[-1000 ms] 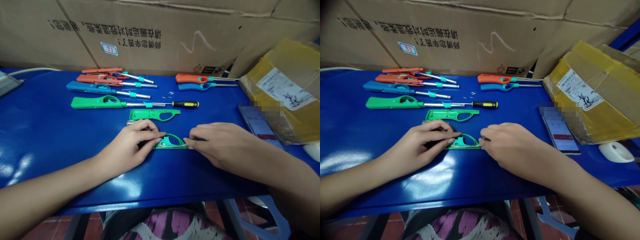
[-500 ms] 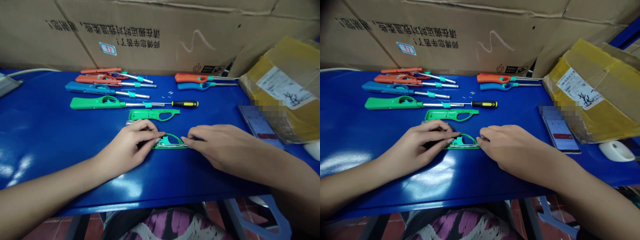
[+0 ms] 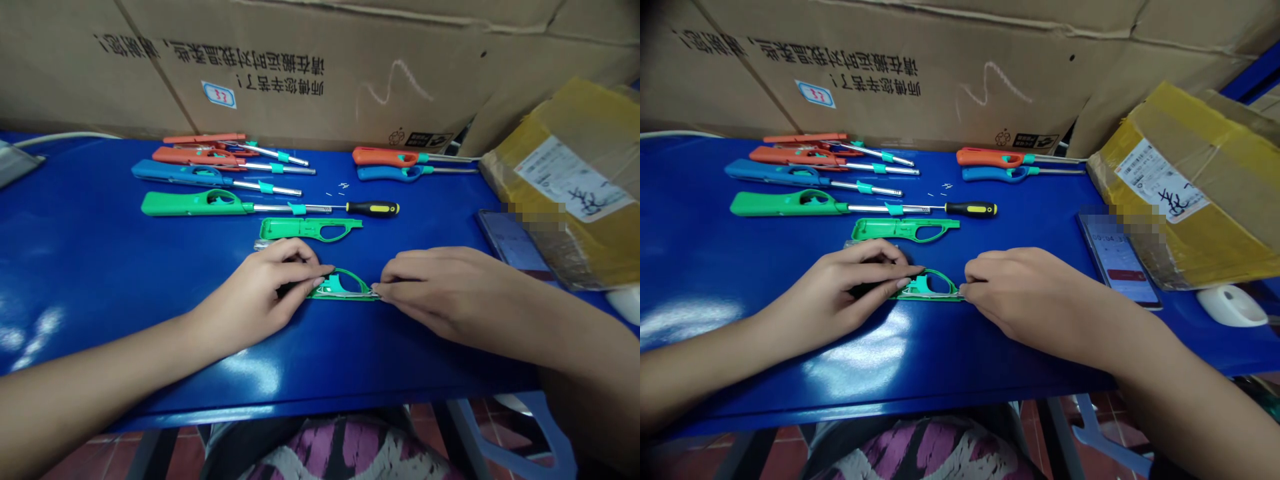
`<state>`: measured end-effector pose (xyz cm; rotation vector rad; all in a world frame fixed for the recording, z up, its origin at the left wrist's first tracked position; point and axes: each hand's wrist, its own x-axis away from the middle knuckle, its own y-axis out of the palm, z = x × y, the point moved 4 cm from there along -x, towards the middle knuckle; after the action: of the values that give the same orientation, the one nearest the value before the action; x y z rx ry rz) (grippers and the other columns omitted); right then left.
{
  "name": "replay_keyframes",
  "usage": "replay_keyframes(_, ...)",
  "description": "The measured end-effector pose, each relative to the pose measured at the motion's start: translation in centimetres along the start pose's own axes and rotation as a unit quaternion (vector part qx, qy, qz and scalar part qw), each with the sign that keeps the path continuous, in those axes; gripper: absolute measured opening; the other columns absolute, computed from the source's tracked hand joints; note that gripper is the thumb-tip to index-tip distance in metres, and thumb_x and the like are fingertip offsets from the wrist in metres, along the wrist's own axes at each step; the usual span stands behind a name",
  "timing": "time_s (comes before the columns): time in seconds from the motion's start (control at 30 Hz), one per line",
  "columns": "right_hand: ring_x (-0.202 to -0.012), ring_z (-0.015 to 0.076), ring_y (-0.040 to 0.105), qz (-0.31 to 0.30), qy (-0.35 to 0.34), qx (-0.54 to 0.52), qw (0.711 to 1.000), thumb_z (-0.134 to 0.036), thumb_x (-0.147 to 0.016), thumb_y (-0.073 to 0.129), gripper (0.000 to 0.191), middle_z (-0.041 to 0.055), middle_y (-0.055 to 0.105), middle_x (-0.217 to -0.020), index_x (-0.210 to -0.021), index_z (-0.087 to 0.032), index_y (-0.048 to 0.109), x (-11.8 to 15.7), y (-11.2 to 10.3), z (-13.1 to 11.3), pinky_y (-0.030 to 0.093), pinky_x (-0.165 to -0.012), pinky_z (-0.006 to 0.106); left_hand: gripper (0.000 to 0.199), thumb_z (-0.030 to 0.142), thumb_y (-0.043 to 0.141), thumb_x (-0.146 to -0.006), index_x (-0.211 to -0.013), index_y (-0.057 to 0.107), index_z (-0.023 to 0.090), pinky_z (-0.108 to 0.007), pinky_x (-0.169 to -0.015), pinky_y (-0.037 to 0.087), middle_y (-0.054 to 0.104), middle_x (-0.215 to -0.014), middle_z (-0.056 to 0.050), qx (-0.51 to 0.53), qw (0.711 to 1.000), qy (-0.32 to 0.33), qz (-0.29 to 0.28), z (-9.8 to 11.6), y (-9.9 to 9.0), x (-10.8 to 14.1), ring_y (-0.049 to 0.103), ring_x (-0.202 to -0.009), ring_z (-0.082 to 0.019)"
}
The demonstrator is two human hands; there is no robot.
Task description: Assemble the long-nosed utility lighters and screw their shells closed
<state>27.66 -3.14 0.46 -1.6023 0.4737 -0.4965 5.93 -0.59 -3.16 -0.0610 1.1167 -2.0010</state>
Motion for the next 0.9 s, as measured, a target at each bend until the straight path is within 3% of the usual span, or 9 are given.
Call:
replay_keyframes(0.13,-0.082,0.0187,0.061,-0.032,0.004,-0.012,0.999,-0.014,-0.097,0.052,0.022,0.0023,0.068,-0.092,-0.102,-0.021,0.072,-0.1,0.2,-0.1,0.042,-0.070,0.032,0.028,0.013,0.057,-0.097,-0.118,0.074,0.019,-0.028,-0.085,0.051,0.065,-0.102,-0.006,-0.001,1.000,-0.002,-0.002,0.0,0.0,0.0,0.063,-0.095,-0.015)
replay_keyframes(0.27,-0.083,0.0189,0.060,0.001,0.018,-0.012,1.000,-0.024,-0.100,0.050,0.024,0.0033,0.069,-0.091,-0.100,-0.022,0.073,-0.3,-0.3,0.1,0.042,-0.073,0.033,0.027,0.014,0.057,-0.097,-0.117,0.074,0.018,-0.029,-0.084,0.051,0.065,-0.102,-0.006,0.000,1.000,-0.002,-0.003,0.0,0.0,0.0,0.063,-0.095,-0.016)
replay_keyframes(0.47,-0.078,0.0202,0.061,0.009,0.032,0.015,0.999,-0.037,-0.101,0.050,0.031,0.0026,0.070,-0.083,-0.120,-0.025,0.070,0.0,-0.9,-0.3,0.039,-0.066,0.032,0.025,0.015,0.056,-0.098,-0.116,0.074,0.017,-0.031,-0.085,0.052,0.065,-0.102,-0.007,-0.017,0.999,-0.022,0.017,0.0,-0.1,0.0,0.063,-0.095,-0.017)
replay_keyframes(0.6,-0.084,0.0211,0.068,-0.017,0.043,0.004,0.999,-0.042,-0.102,0.048,0.038,0.0029,0.076,-0.097,-0.134,-0.026,0.063,0.4,-0.4,-0.2,0.043,-0.070,0.033,0.025,0.017,0.056,-0.099,-0.116,0.074,0.017,-0.032,-0.083,0.053,0.066,-0.103,-0.007,-0.028,0.998,-0.041,0.033,0.0,-0.1,0.0,0.064,-0.095,-0.018)
replay_keyframes(0.77,-0.062,0.0175,0.065,-0.018,0.069,-0.002,0.997,-0.046,-0.100,0.051,0.043,0.0005,0.074,-0.078,-0.139,-0.030,0.059,0.7,-0.2,0.8,0.038,-0.059,0.030,0.025,0.019,0.054,-0.099,-0.116,0.073,0.018,-0.034,-0.083,0.054,0.067,-0.103,-0.007,-0.036,0.998,-0.042,0.040,-0.1,-0.1,0.1,0.065,-0.095,-0.019)
replay_keyframes(0.9,-0.056,0.0171,0.061,-0.033,0.059,0.006,0.998,-0.049,-0.100,0.050,0.043,0.0007,0.071,-0.071,-0.136,-0.029,0.062,0.8,0.0,0.6,0.033,-0.056,0.030,0.025,0.019,0.055,-0.099,-0.116,0.073,0.018,-0.034,-0.083,0.054,0.067,-0.103,-0.008,-0.036,0.997,-0.044,0.046,-0.1,-0.1,0.1,0.065,-0.095,-0.019)
